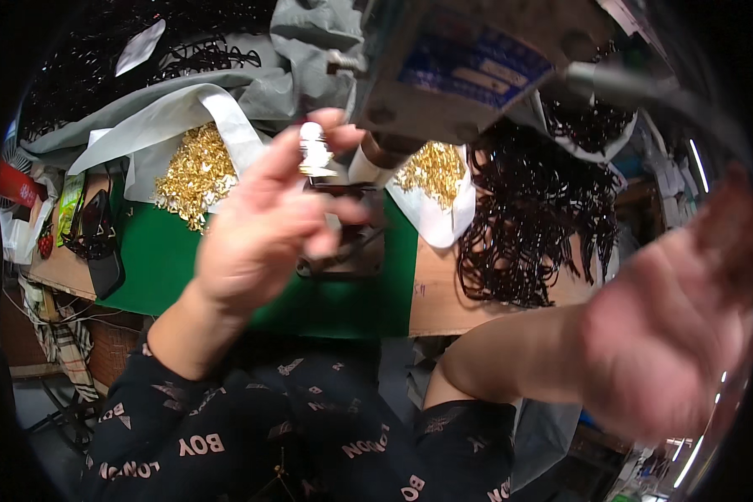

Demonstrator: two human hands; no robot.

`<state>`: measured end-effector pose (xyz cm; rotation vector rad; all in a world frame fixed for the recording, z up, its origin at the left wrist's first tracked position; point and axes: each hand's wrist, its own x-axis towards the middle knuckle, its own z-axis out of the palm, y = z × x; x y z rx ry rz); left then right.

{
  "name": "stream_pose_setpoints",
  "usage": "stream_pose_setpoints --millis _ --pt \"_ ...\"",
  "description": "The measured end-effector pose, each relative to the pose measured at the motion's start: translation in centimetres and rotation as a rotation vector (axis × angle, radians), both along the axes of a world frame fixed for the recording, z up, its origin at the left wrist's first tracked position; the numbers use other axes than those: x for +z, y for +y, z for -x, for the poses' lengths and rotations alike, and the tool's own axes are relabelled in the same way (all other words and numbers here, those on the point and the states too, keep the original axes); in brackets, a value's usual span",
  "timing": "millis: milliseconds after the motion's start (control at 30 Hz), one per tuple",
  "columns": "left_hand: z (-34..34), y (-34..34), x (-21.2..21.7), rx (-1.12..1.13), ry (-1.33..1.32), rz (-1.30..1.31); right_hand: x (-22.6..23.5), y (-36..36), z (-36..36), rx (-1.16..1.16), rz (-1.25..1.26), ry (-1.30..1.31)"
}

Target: The person repeatedly picks up eyeglass frames and small gold-colored components from a green mat, inserts the components into the frame arms, and places the frames back on the mat. The person handles the frames and components by hand throughout the sequence.

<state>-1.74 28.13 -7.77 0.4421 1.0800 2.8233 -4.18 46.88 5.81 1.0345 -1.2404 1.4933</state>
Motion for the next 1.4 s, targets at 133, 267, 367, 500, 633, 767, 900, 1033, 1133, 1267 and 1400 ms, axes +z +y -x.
stream_pose_setpoints --millis 133,267,367,500,633,767,900,1033,1133,1267,1400 --pt "-3.1 -7.5 -4.7 0.074 -0.211 -0.221 -12.7 3.0 4.8 -0.133 -0.181 -0.779" --pt "-4.4 -11.5 -8.7 0.307 -0.450 -0.033 -25.6 4.4 7.8 -0.332 -0.662 -1.315" --pt "-5.6 -13.2 -9.8 0.439 -0.429 0.291 -25.0 2.8 8.1 -0.486 -0.768 -1.273" --pt "-5.8 -11.6 -8.5 0.905 0.063 1.455 -24.6 2.1 8.7 -0.567 -0.881 -1.009" --pt "-5.8 -8.1 -5.4 0.260 0.410 1.753 -26.0 1.7 10.8 -0.699 -1.114 -0.688" --pt "-6.7 -8.0 -5.8 -0.026 0.519 1.911 -26.0 1.9 11.2 -0.750 -1.190 -0.672" --pt "-7.4 -9.0 -6.7 0.061 0.556 1.757 -27.2 3.3 11.3 -0.696 -1.156 -0.640" --pt "-7.4 -8.8 -6.5 0.228 0.434 1.644 -27.1 3.5 11.3 -0.647 -1.157 -0.616" --pt "-7.9 -9.0 -5.6 0.252 0.275 1.462 -26.4 3.1 11.5 -0.605 -1.203 -0.648" --pt "-7.6 -8.7 -4.8 0.198 0.400 1.299 -26.1 3.3 11.2 -0.574 -1.161 -0.677" --pt "-7.4 -8.3 -4.7 0.210 0.447 1.219 -24.2 2.1 9.8 -0.563 -0.949 -0.524"
